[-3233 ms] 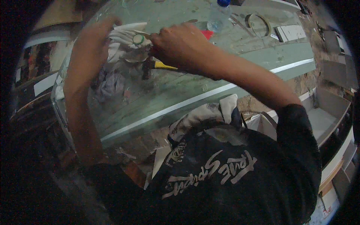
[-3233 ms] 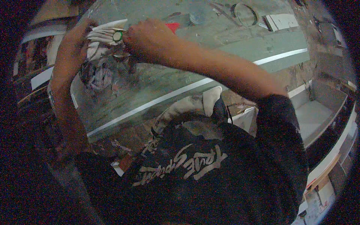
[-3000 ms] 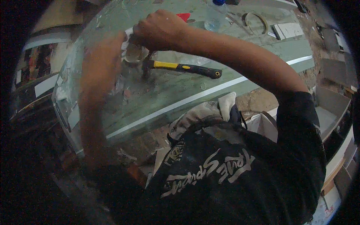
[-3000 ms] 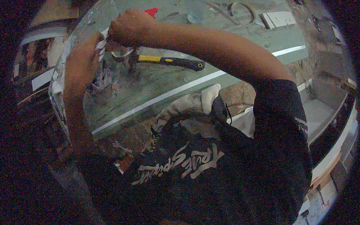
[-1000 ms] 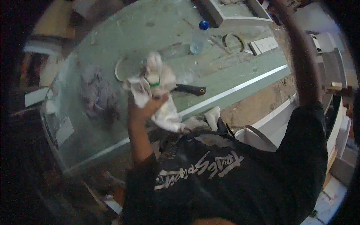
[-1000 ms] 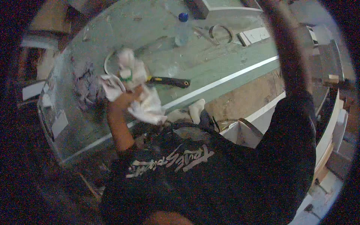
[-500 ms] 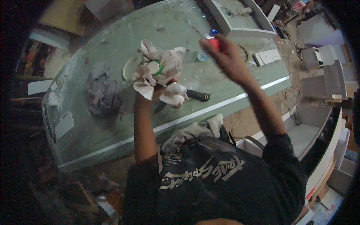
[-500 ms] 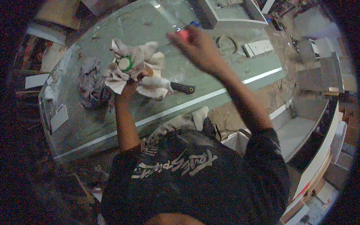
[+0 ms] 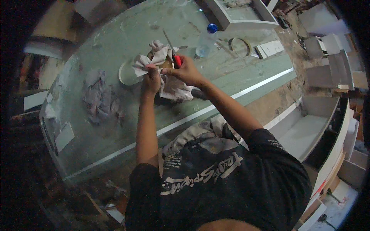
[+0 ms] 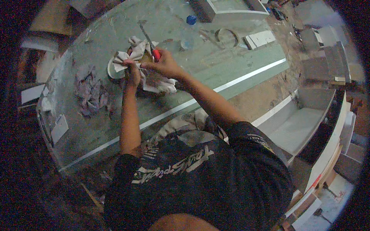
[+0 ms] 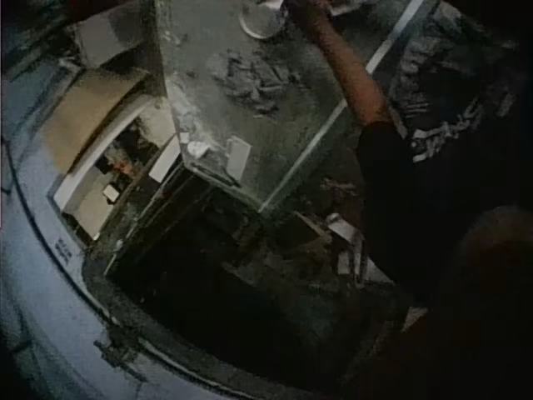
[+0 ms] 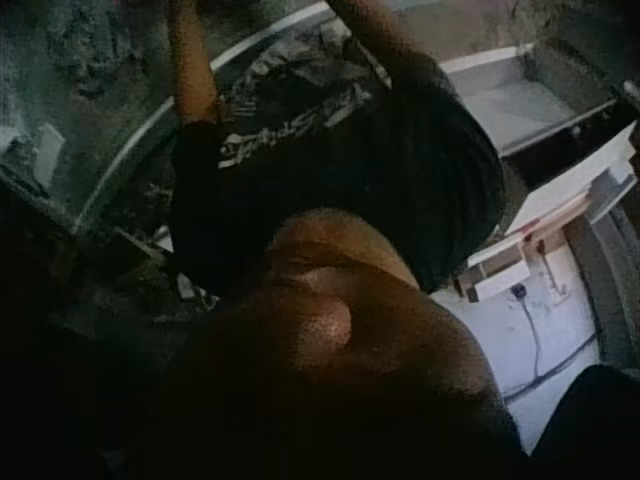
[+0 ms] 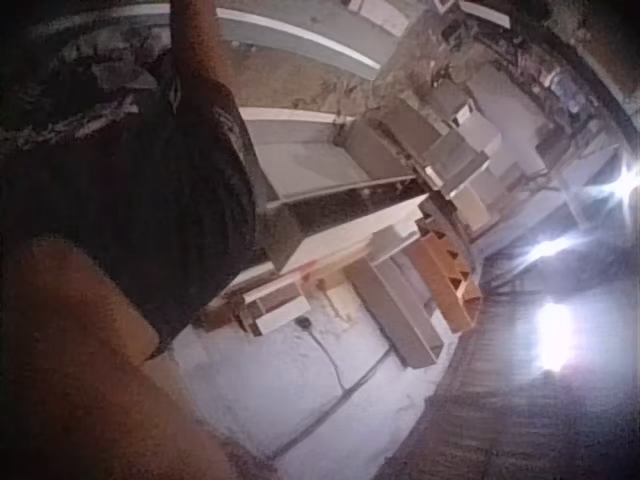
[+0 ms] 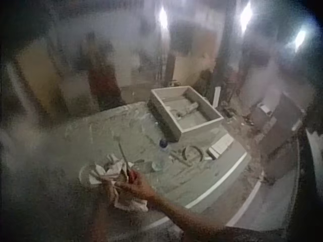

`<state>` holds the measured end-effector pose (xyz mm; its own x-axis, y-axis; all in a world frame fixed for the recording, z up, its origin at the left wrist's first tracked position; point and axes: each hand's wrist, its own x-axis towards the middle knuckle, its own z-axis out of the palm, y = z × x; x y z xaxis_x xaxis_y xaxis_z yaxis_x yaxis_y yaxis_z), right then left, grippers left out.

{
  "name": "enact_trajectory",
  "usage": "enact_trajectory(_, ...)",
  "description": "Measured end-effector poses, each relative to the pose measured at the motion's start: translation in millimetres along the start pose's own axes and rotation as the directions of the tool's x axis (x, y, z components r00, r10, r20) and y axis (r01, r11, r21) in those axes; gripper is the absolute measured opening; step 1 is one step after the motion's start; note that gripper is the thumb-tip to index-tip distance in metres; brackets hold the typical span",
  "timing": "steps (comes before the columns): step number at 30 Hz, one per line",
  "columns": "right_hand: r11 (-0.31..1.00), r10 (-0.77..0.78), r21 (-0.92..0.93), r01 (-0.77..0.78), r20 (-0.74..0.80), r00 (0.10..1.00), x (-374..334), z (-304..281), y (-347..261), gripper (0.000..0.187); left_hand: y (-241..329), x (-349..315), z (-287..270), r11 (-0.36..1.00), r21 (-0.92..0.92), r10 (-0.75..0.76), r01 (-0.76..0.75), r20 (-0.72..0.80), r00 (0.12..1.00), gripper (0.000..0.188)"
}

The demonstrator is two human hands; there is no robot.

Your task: The person cleans a bottle cap using a cloth and then uses a small blade to remove or scrape the top of the cap.

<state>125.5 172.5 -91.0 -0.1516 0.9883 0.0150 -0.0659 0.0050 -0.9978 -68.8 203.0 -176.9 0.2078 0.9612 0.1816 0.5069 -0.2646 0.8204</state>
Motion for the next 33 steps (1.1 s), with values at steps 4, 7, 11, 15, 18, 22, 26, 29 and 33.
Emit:
enact_trajectory(4, 0.998, 0.023, 0.063, -0.015, -0.12, 0.992, 6.2, -13.2, 14.2, 0.038, 51.4, 1.4, -4.2, 0.974, -0.211, 0.084, -0.087, -0.023, 0.996, 0.07)
enact_trajectory(7, 0.97, 0.083, 0.236, -0.061, -0.083, 0.993, 5.3, -12.6, 4.1, 0.037, 90.1, 4.6, -22.9, 0.755, -0.652, -0.036, 0.071, 0.067, 0.997, 0.072)
enact_trajectory(11, 0.979, 0.202, 0.005, -0.203, -0.124, 0.971, 10.1, -19.5, -4.8, 0.034, 71.5, 15.2, -55.9, 0.816, -0.575, -0.036, 0.052, 0.039, 0.999, 0.06)
enact_trajectory(15, 0.986, 0.165, 0.03, -0.163, -0.124, 0.978, 9.3, -26.4, -2.1, 0.035, 50.5, 15.0, -126.8, 0.968, 0.247, 0.151, -0.052, -0.4, 0.904, 0.053)
enact_trajectory(18, 0.999, -0.022, 0.032, 0.029, -0.182, 0.983, 18.0, -40.0, 24.3, 0.036, 79.4, 26.8, -170.4, 0.988, 0.001, -0.12, 0.151, -0.606, 0.787, 0.057)
enact_trajectory(22, 0.997, 0.075, 0.028, -0.071, -0.132, 0.988, 11.2, -30.4, 11.7, 0.041, 108.5, 17.1, -242.3, 0.923, 0.045, -0.178, 0.383, -0.83, 0.529, 0.057)
enact_trajectory(26, 0.962, 0.243, -0.096, -0.257, -0.135, 0.961, 7.1, -29.2, -2.1, 0.043, 108.0, 17.0, -266.1, 0.869, 0.096, -0.224, 0.486, -0.799, 0.558, 0.073)
enact_trajectory(29, 0.995, 0.064, -0.072, -0.076, -0.157, 0.986, 12.1, -28.4, 25.0, 0.043, 104.1, 13.0, -222.7, 0.732, 0.541, 0.355, 0.414, -0.822, 0.446, 0.098)
enact_trajectory(33, 0.989, 0.107, -0.083, -0.12, -0.148, 0.983, 5.8, -37.5, 19.8, 0.041, 129.7, 24.7, -112.2, 0.896, 0.434, 0.401, -0.094, -0.699, 0.592, 0.101)
